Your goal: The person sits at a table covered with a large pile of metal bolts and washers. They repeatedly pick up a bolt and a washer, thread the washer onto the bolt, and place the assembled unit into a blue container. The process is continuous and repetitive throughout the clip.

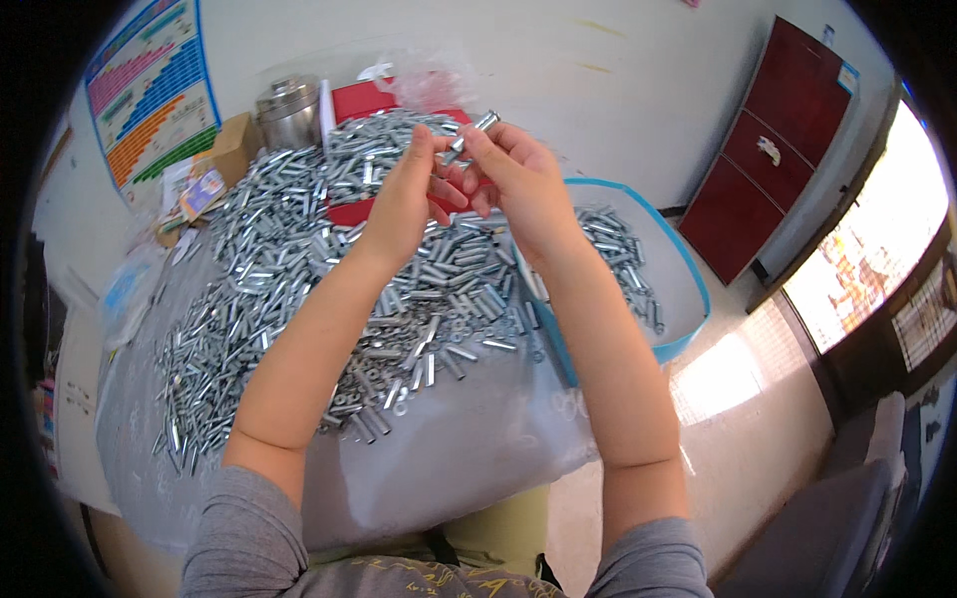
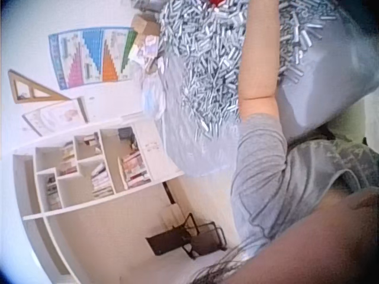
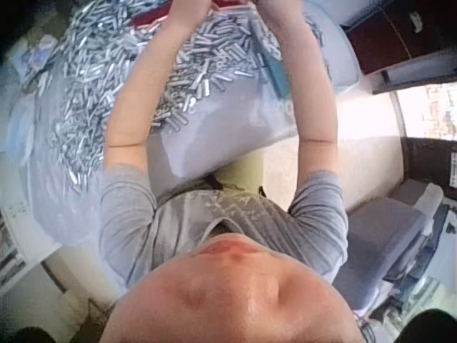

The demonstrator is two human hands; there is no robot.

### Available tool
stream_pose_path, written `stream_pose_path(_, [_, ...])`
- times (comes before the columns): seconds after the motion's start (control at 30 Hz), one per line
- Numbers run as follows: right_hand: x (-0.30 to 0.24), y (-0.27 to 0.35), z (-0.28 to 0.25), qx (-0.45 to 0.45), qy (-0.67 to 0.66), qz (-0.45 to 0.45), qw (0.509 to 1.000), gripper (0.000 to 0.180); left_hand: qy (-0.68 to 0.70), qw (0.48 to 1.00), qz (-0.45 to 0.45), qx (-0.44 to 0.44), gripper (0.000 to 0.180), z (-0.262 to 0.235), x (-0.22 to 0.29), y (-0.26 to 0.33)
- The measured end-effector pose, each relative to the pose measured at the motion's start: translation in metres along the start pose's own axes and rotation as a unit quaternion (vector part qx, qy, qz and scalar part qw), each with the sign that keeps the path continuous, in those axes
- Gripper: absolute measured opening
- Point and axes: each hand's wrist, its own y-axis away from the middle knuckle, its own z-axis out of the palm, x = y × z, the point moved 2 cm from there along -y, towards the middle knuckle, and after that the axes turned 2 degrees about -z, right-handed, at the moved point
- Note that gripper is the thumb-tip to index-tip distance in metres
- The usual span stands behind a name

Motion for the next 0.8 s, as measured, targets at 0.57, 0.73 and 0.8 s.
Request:
stream_pose_path(0.57, [0.08, -0.016, 0.174, -0.153, 0.39, -0.05, 0.907, 0.026, -0.187, 0.962, -0.057, 0.188, 0.066, -0.193, 0.031, 0.114])
stream_pose_path(0.73, [0.088, -0.025, 0.17, -0.334, 0.586, -0.034, 0.737, 0.035, -0.217, 0.965, -0.031, 0.141, 0.063, -0.208, 0.039, 0.116])
stream_pose_path(0.8, [0.09, -0.027, 0.17, -0.366, 0.622, -0.008, 0.692, 0.033, -0.22, 0.963, -0.044, 0.152, 0.065, -0.208, 0.041, 0.117])
